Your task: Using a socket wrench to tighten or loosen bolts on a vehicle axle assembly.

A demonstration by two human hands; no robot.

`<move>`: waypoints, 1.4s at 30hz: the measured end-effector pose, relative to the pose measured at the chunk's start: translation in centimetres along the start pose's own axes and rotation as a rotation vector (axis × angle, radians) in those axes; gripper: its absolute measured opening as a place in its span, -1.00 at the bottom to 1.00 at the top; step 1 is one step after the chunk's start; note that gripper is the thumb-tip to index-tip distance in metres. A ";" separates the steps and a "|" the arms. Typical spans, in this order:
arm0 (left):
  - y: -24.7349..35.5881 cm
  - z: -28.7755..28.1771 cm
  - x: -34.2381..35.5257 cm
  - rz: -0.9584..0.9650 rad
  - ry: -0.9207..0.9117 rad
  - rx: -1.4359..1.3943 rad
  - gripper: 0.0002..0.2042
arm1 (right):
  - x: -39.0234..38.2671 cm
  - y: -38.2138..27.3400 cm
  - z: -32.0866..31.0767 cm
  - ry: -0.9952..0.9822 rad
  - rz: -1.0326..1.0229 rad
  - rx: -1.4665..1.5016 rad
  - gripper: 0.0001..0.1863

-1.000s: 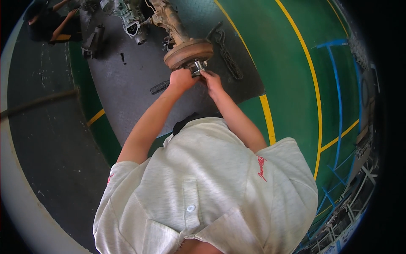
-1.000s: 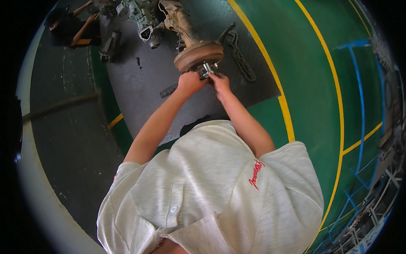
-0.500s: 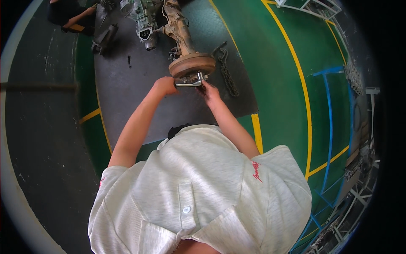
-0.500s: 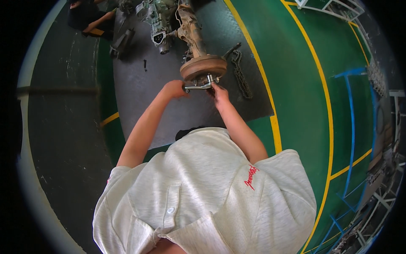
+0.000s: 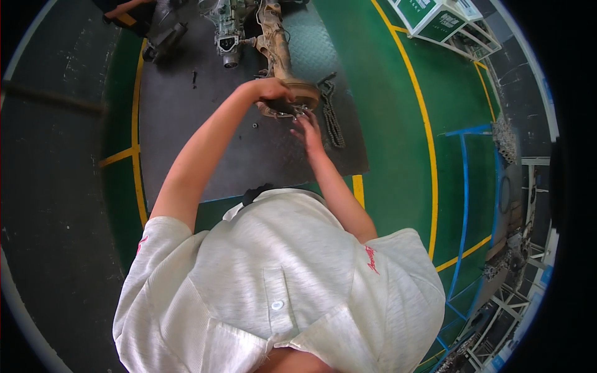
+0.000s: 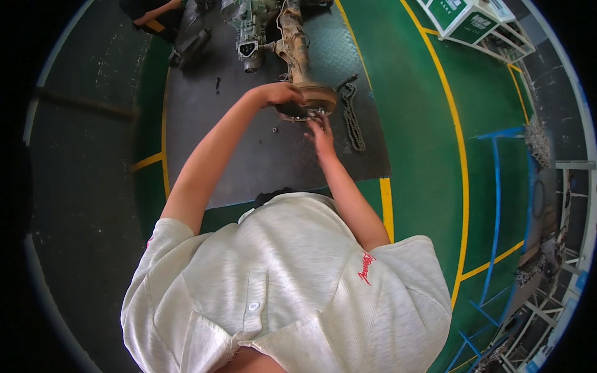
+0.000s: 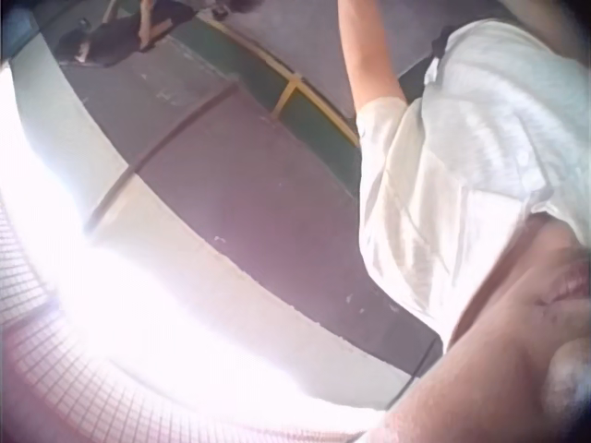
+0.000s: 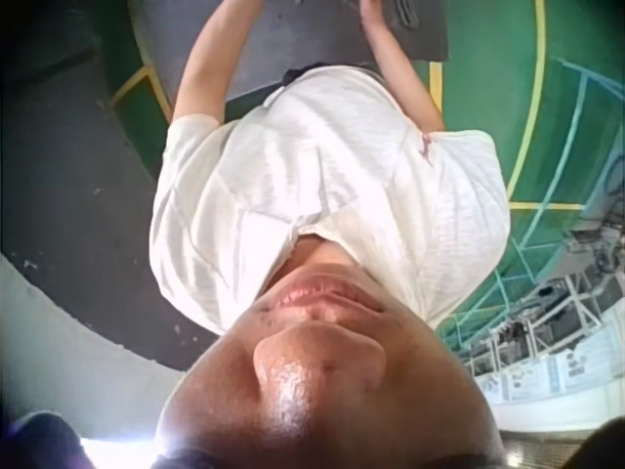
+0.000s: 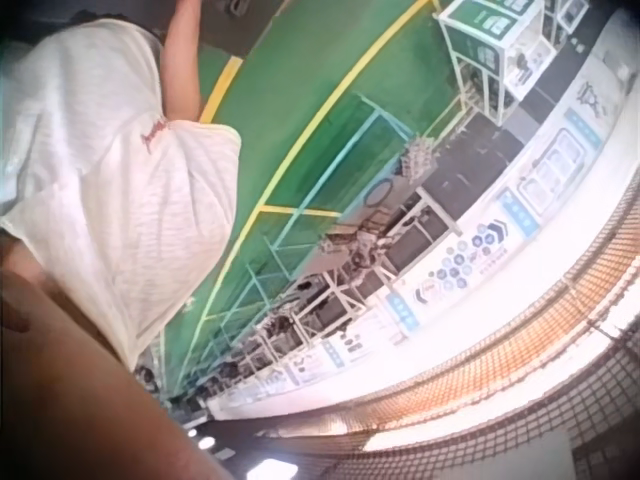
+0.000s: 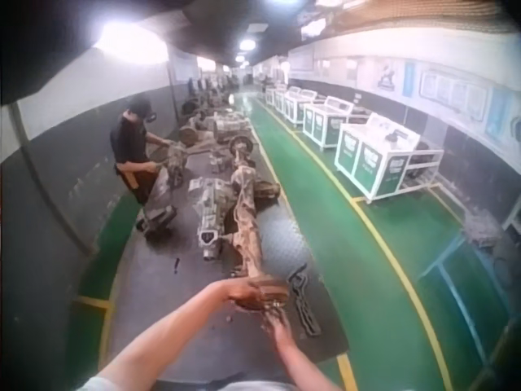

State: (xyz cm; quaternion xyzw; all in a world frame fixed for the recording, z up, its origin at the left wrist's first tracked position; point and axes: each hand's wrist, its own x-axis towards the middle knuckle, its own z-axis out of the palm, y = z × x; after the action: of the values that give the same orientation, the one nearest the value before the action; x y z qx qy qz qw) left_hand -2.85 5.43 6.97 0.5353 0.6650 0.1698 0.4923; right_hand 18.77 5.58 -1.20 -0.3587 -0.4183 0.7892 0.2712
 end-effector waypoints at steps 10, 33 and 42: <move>0.2 9.9 0.6 0.058 0.025 -1.331 -0.27 | 3.3 -5.7 -3.0 0.093 0.039 -0.285 -0.68; -25.2 51.4 -24.5 -1.032 1.204 -1.489 -0.77 | 3.3 -0.3 2.0 -0.245 -0.503 -1.285 -0.56; -29.8 50.5 -22.1 -0.890 0.542 -0.377 -0.72 | 6.5 -2.0 -2.9 -0.174 -0.427 -0.949 -0.69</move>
State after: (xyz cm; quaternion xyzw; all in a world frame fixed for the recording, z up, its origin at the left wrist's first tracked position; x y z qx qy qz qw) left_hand 21.87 -40.26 -28.11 0.0424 0.8880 0.1933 0.4150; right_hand 17.48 12.62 -2.82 -0.2823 -0.8143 0.4670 0.1979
